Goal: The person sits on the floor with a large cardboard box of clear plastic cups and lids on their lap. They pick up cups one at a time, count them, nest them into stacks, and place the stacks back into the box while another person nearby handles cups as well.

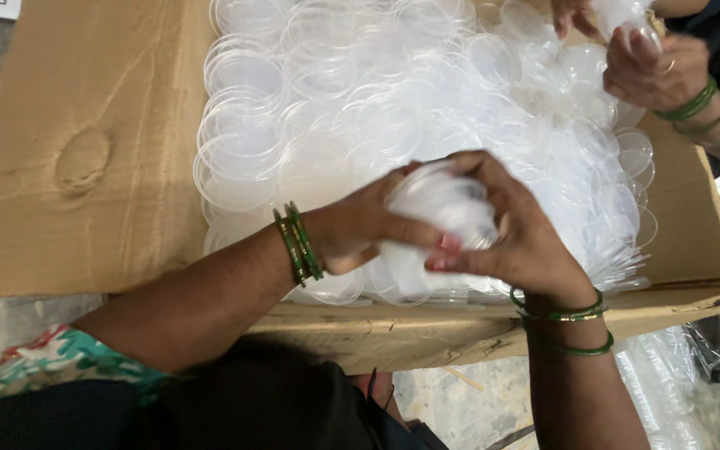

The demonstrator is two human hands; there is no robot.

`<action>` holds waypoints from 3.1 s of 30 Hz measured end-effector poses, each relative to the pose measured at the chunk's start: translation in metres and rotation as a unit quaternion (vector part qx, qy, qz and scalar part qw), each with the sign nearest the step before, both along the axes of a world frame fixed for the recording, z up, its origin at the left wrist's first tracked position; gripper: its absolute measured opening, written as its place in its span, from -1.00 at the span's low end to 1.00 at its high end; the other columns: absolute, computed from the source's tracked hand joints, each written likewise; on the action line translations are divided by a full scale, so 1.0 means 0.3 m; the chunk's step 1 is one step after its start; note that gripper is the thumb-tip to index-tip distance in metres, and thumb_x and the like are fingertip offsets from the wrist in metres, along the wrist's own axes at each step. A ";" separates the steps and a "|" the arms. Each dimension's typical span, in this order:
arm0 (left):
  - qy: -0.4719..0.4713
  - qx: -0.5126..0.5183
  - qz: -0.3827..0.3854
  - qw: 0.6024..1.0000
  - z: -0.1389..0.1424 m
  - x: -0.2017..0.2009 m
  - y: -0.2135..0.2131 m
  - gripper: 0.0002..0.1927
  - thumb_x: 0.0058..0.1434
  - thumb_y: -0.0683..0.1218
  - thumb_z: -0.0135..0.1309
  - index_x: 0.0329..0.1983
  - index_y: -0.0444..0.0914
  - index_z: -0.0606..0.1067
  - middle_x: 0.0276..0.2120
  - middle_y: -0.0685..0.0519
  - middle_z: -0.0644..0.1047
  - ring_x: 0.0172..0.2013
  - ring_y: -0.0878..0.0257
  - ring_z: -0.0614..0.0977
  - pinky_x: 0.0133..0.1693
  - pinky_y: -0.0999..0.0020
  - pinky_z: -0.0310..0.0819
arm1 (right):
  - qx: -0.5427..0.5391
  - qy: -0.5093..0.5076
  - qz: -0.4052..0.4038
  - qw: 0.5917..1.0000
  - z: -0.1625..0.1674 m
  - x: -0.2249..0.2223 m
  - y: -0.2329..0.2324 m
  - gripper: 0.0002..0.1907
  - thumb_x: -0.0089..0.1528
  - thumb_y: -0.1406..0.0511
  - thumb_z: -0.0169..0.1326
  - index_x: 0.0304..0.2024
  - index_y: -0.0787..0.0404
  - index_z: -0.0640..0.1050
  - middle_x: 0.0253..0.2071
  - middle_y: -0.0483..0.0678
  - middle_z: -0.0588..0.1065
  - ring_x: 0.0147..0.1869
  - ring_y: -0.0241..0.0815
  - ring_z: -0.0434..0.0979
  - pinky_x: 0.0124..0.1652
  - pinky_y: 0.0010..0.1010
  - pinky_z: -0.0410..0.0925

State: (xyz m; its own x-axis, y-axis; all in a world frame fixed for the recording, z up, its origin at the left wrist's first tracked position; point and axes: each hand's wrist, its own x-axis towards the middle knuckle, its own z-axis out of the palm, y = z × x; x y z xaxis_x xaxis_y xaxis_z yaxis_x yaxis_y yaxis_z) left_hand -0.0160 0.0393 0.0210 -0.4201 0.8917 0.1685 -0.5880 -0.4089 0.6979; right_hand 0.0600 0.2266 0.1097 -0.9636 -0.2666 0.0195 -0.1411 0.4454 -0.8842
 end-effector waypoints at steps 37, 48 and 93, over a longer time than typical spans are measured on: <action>-0.063 -0.201 0.366 0.906 0.050 -0.030 -0.005 -0.01 -0.21 0.38 0.35 0.12 -0.40 0.46 -0.04 -0.14 0.64 -0.04 0.15 0.72 0.05 0.19 0.65 | 0.326 -0.059 -0.009 0.943 -0.266 -0.061 -0.006 -0.50 -0.08 0.18 0.47 -0.17 0.22 0.58 -0.23 -0.03 0.55 -0.16 -0.14 0.55 -0.13 -0.33 0.45; -0.053 -0.177 0.205 0.961 0.045 -0.016 0.021 0.22 -0.27 0.49 0.37 0.29 -0.39 0.36 0.07 -0.18 0.58 0.10 0.05 0.63 0.09 0.01 0.58 | -0.074 0.023 -0.211 0.974 -0.033 -0.061 0.172 -0.82 0.30 0.43 0.20 -0.18 0.18 0.43 -0.28 -0.12 0.54 -0.18 -0.27 0.53 -0.15 -0.47 0.40; -0.083 -0.198 0.257 0.942 0.023 -0.043 -0.010 0.06 -0.21 0.33 0.39 0.27 -0.34 0.37 0.10 -0.10 0.58 0.14 0.12 0.59 0.16 0.08 0.41 | 0.213 0.016 -0.150 0.965 -0.137 0.035 0.257 -0.04 -0.19 0.22 0.51 0.22 0.19 0.37 0.11 -0.04 0.43 0.24 -0.09 0.42 0.15 -0.23 0.35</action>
